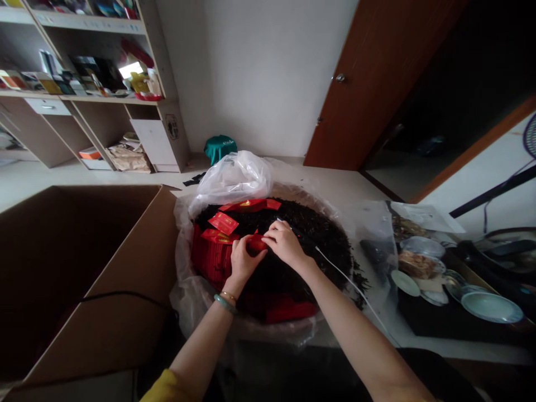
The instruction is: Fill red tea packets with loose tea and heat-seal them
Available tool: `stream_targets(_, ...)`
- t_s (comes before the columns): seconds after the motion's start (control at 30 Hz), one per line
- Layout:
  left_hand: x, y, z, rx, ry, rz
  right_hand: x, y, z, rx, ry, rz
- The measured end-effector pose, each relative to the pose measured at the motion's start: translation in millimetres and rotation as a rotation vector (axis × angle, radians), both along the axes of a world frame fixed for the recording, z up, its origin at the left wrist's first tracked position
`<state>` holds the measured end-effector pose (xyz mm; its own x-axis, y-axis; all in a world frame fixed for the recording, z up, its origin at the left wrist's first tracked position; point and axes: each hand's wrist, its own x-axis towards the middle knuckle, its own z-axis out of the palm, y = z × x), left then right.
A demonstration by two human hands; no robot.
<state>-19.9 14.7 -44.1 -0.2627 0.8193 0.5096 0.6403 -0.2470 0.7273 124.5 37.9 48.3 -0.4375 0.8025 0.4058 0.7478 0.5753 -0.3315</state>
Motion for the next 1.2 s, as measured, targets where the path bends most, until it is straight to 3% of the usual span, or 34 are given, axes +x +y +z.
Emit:
stream_targets(0.27, 2.3, 5.0, -1.6, -0.205, -0.349, -0.309, 19.2, 17.2, 6.0, 0.02, 0.325, 0.014)
stream_targets(0.43, 3.4, 4.2, 5.1, -0.324, -0.545, -0.51, 24.2, 15.4, 7.1, 0.053, 0.402, 0.024)
stream_targets(0.63, 3.3, 2.1, 12.3, -0.417, -0.657, -0.646, 23.9, 11.7, 9.5, 0.051, 0.434, 0.05)
stream_targets(0.73, 3.3, 1.7, 12.7, -0.43, -0.667, -0.667, 23.4, 13.5, 11.4, 0.001, 0.379, 0.107)
stream_targets(0.9, 3.1, 2.0, 11.3, -0.438, -0.639, -0.671, 24.4, 14.4, 10.2, 0.002, 0.165, -0.012)
stream_targets(1.2, 0.2, 3.9, 3.5, -0.398, -0.367, -0.478, 34.1, 18.0, -1.6, 0.012, 0.291, 0.124)
